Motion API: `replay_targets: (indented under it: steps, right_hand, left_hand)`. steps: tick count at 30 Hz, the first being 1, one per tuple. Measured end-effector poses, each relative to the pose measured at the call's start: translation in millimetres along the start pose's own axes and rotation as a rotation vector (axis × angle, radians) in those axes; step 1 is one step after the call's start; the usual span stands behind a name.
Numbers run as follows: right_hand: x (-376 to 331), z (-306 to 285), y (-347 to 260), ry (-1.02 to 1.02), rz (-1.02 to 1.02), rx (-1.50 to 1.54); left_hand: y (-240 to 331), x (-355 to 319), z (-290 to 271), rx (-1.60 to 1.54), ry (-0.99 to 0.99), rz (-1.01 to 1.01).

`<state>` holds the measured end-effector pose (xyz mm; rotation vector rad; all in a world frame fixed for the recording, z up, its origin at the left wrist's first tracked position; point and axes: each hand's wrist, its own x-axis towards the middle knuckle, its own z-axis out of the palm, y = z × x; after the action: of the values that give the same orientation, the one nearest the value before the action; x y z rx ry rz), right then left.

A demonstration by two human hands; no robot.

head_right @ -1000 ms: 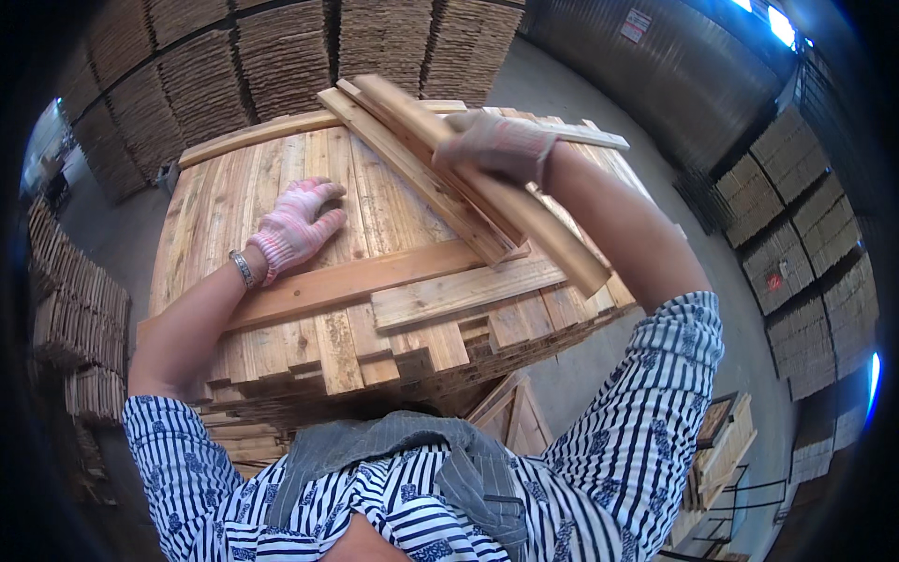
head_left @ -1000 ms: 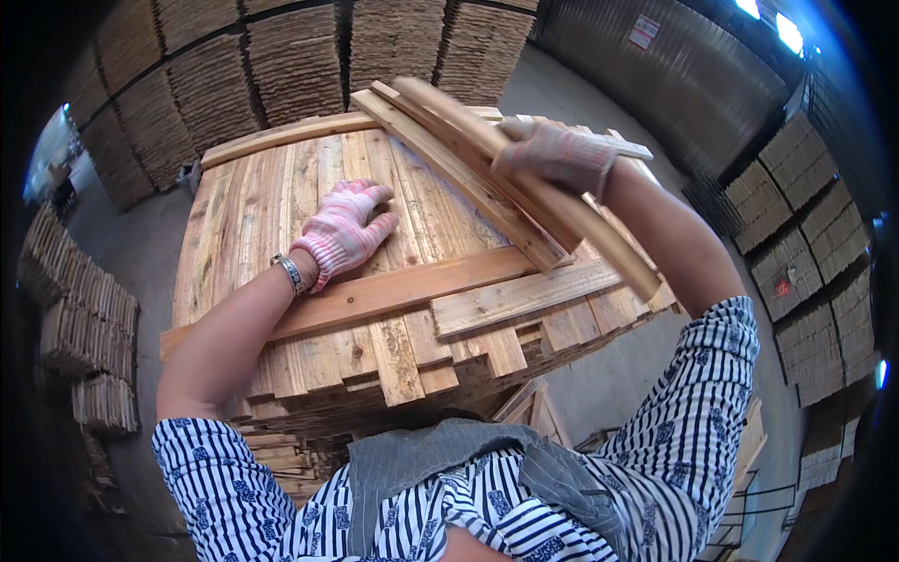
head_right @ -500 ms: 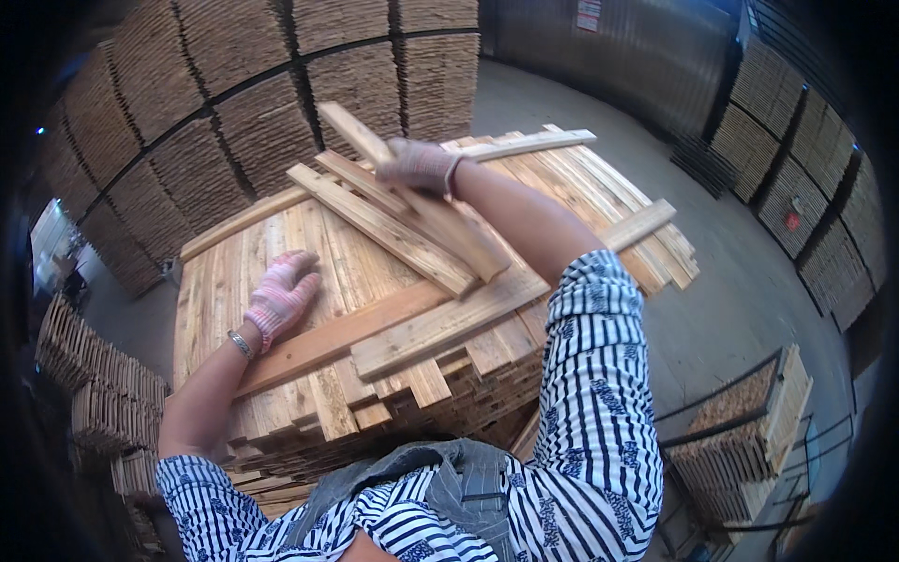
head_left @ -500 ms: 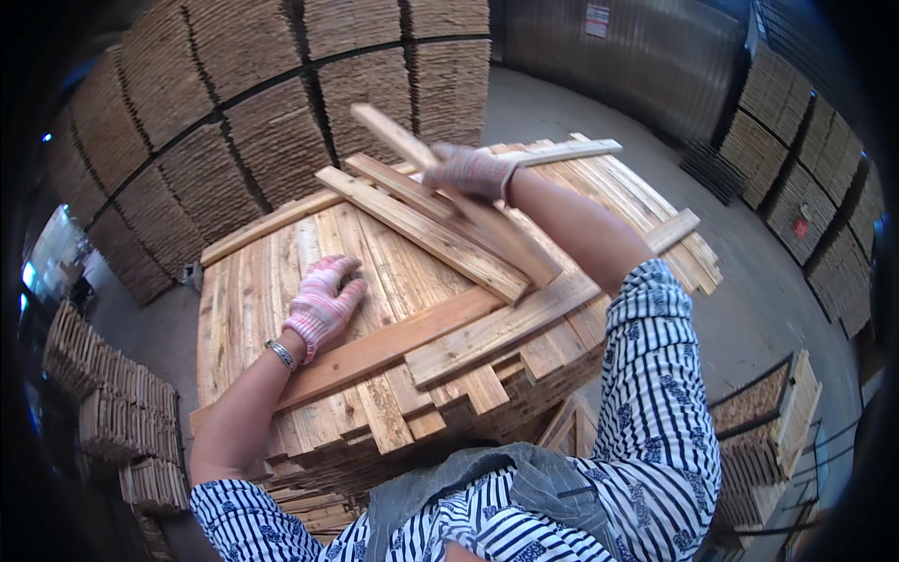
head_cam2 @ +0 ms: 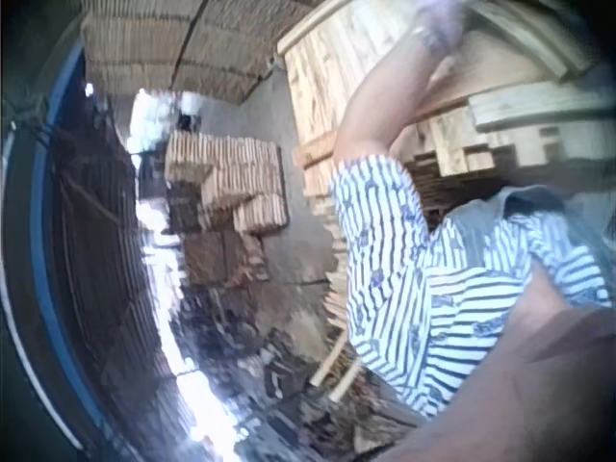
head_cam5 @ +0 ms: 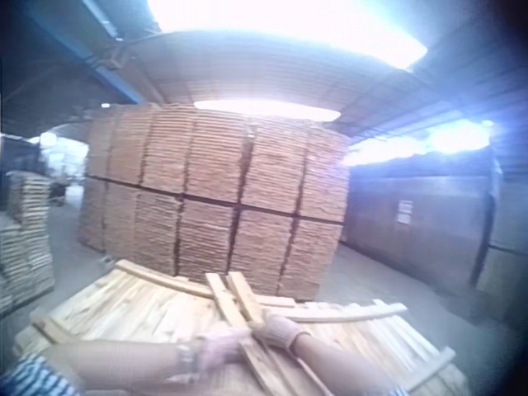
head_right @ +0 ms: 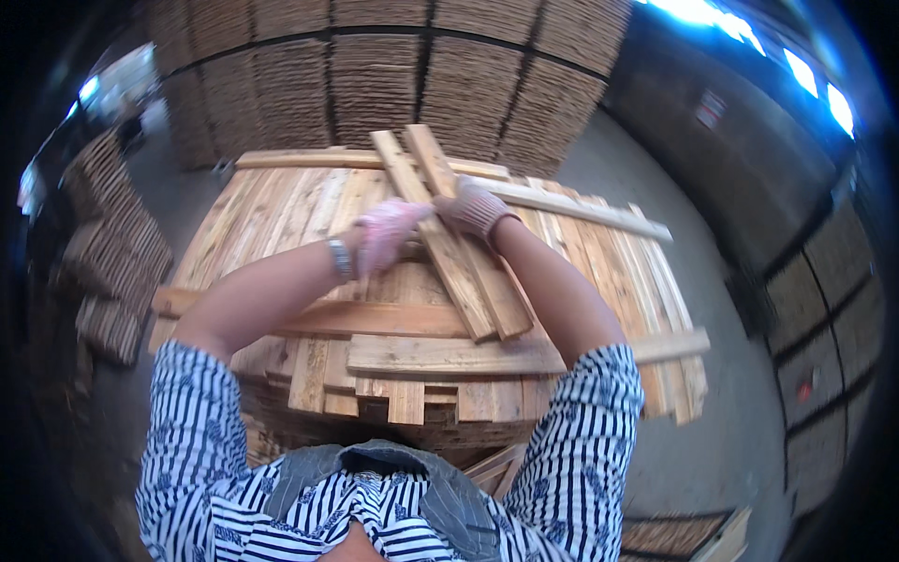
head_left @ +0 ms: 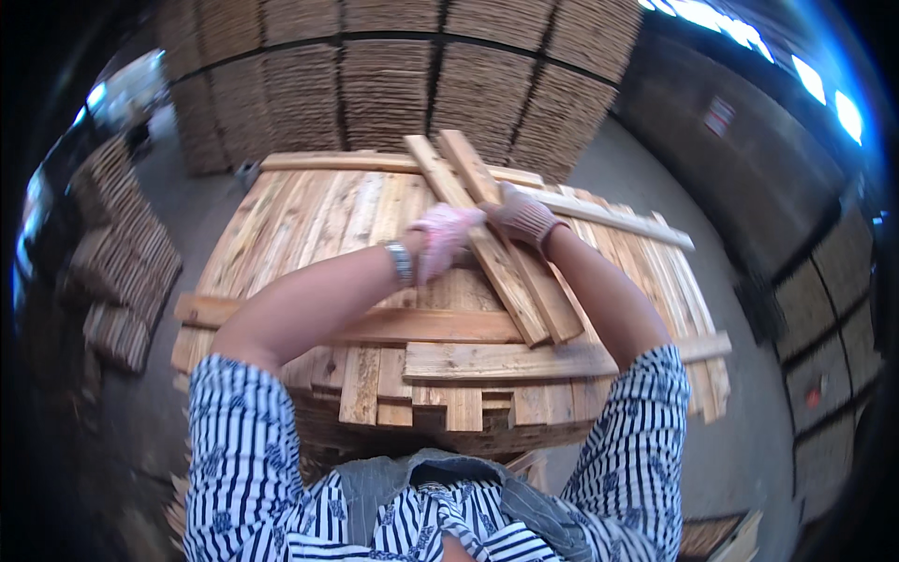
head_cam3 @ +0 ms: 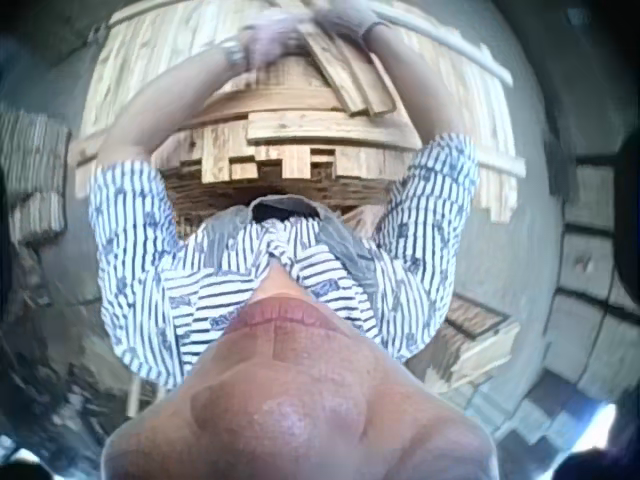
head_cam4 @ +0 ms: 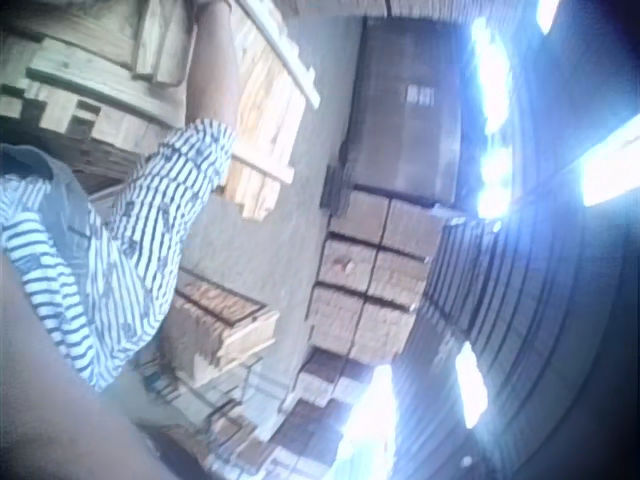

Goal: The person picks up wooden planks from a pile and stacks them onto a larger stack. They repeatedly lift planks, align them, and place them on top of the existing stack, occasionally adjusting the stack's alignment.

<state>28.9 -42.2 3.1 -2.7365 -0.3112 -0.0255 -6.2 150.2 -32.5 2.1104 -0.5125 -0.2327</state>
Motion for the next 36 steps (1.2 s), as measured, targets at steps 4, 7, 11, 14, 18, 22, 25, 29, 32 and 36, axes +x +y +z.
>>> replay_targets:
  steps: [4, 7, 11, 14, 18, 22, 25, 29, 32, 36]
  right_hand:
    - [0.7, 4.1, -6.0, -0.031, -0.149, 0.058]
    - [-1.9, 1.0, -3.4, 0.012, 0.024, 0.124]
    - [-0.4, 10.3, -26.2, -0.097, -0.053, 0.310]
    - [-4.1, 5.1, 13.9, -0.040, 0.004, 0.308]
    - [-7.9, -2.4, -2.5, -0.100, 0.012, 0.286]
    - [7.1, 6.4, 4.3, -0.084, -0.027, 0.309]
    - [7.2, 6.9, 6.9, -0.065, 0.008, 0.292]
    - [3.8, 3.4, 2.4, -0.085, 0.002, 0.247]
    - [8.1, 7.0, 3.2, -0.085, -0.021, 0.274]
    - [5.7, 1.6, 3.6, -0.097, -0.022, 0.311]
  left_hand:
    - [-73.0, 61.2, 27.5, 0.410, 0.133, -0.054]
    - [-56.8, 49.5, 27.1, 0.518, 0.155, -0.066]
    - [-107.0, 6.2, -30.7, 0.245, 0.475, 0.048]
    - [34.8, -56.2, -55.6, -0.646, 0.477, -0.249]
    - [34.0, -66.9, -41.4, -0.177, 0.464, -0.406]
    - [35.2, -65.7, -10.4, -0.252, 0.737, -0.499]
    - [9.5, -63.3, -13.2, -0.530, 0.713, -0.390]
    - [23.3, -60.3, -17.8, -0.473, 0.642, -0.464]
    - [12.5, -48.5, -15.4, -0.619, 0.577, -0.479]
    - [33.1, -36.6, -9.6, -0.618, 0.648, -0.401]
